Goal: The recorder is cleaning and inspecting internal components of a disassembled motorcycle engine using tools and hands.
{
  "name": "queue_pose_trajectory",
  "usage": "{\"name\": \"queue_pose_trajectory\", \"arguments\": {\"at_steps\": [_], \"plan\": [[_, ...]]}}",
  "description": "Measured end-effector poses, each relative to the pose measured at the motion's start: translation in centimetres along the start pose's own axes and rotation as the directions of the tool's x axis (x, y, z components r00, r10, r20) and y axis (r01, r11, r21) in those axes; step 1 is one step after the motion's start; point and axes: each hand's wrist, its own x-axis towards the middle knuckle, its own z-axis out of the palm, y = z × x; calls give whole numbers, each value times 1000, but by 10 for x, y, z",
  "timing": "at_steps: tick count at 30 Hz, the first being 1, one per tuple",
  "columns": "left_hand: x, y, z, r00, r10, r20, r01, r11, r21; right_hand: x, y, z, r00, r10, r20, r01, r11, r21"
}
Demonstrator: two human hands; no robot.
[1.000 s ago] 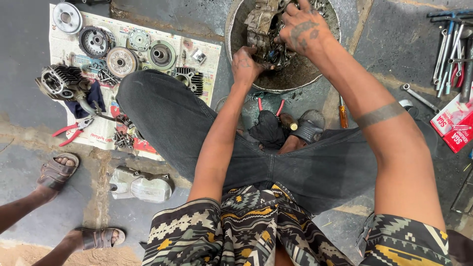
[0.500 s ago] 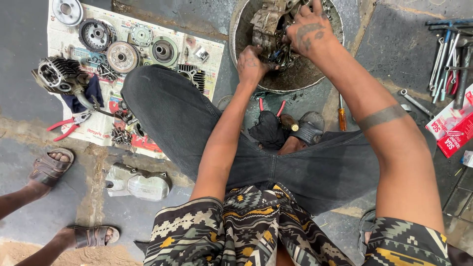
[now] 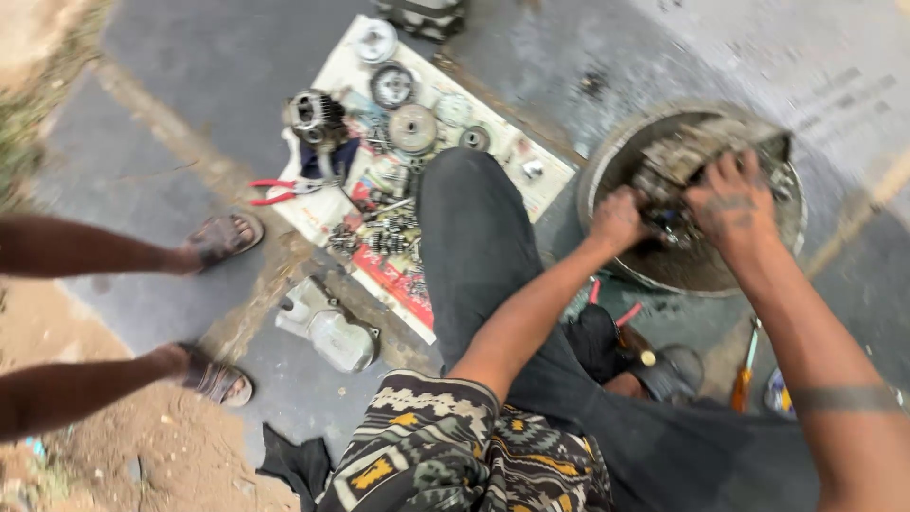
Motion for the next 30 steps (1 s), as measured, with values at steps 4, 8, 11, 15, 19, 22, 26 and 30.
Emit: {"name": "queue_pose_trajectory", "arguments": {"at_steps": [4, 8, 11, 15, 19, 22, 26, 30], "plan": [[-8, 19, -29, 994, -110, 10, 110, 988, -108, -6, -4, -34, 995, -95, 9, 95, 994, -62], [0, 18, -28, 992, -120, 40, 124, 985, -119, 8, -4, -40, 988, -93, 127, 100, 994, -48], [-2, 21, -32, 992, -111, 58, 117, 987, -107, 19, 1, -46, 971, -102, 215, 127, 986, -107], [-8, 27, -38, 984, -137, 118, 151, 980, -126, 34, 8, -61, 961, -60, 271, 94, 989, -116], [-6, 24, -40, 988, -108, 111, 125, 979, -163, 32, 0, -56, 941, -6, 337, 30, 997, -64], [-13, 35, -59, 989, -122, 90, 136, 975, -175, 30, 2, -50, 924, 23, 382, -30, 999, 15], [-13, 41, -74, 986, -93, 141, 117, 978, -173, 28, 8, -36, 918, 82, 387, -100, 995, 28], [-13, 42, -75, 980, -119, 162, 146, 976, -163, 17, 3, -45, 934, 105, 342, -130, 990, 52]]}}
